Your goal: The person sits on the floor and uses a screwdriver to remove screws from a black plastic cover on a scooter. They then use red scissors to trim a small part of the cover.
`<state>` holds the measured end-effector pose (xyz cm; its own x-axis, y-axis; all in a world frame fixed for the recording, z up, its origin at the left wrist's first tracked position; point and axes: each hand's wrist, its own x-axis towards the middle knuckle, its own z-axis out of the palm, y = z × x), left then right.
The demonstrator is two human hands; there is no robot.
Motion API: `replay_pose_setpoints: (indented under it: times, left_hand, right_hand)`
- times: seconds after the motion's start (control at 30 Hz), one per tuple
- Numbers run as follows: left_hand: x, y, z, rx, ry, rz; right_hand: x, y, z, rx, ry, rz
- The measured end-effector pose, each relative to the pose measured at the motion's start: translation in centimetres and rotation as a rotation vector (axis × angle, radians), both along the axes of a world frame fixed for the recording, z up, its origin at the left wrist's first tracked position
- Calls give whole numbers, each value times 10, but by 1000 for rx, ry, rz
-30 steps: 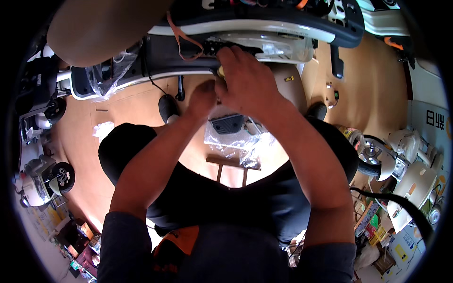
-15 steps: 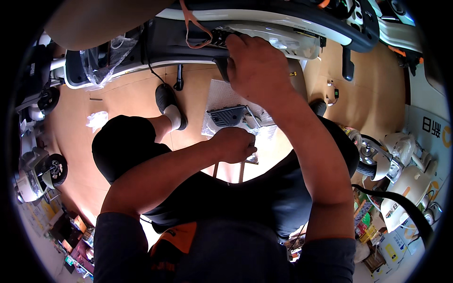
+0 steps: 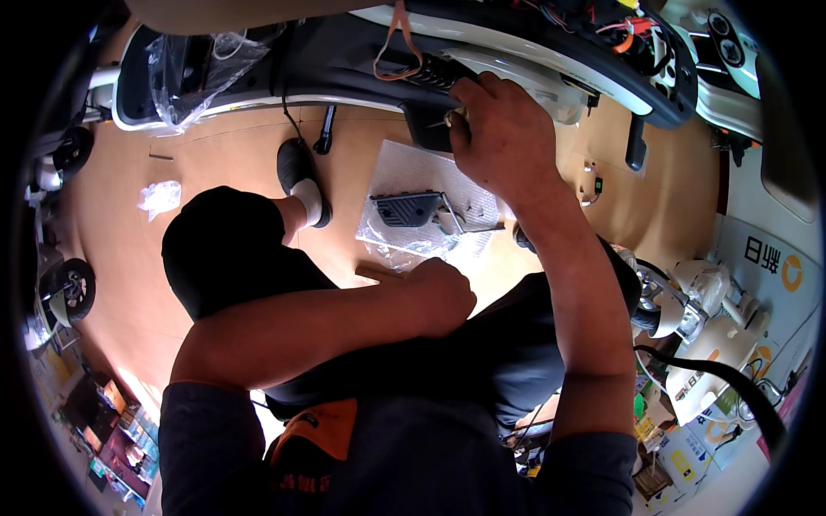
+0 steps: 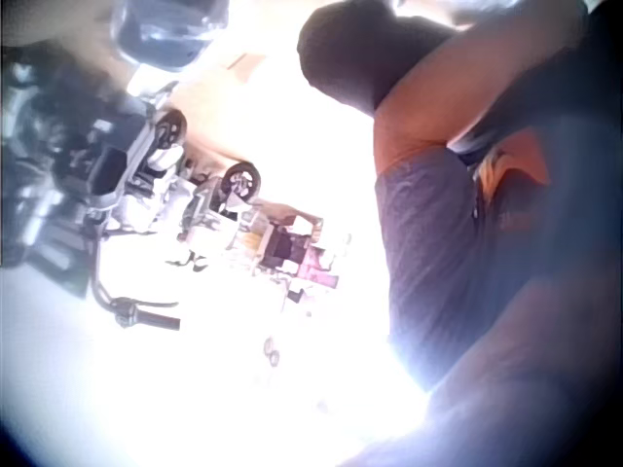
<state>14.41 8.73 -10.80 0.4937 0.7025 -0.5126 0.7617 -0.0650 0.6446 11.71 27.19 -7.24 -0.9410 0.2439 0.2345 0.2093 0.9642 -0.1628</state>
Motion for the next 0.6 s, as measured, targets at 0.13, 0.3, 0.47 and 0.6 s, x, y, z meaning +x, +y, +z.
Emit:
replay_pose_setpoints:
  times: [0.13,0.3,0.47,0.6]
  left_hand:
    - [2,-8,12,30,33,-82]
    - [4,-8,20,49,100,-136]
    - [-16,-7,19,82,45,-16]
    - [-37,13,-36,80,67,431]
  right_hand:
    - [-18,-17,18,-75,-347,-135]
    - [-22,-10,9,-39,-141,-75]
    - [-12,-20,17,-54,-256,-46]
    - [15,-40,10,-107,-264,-183]
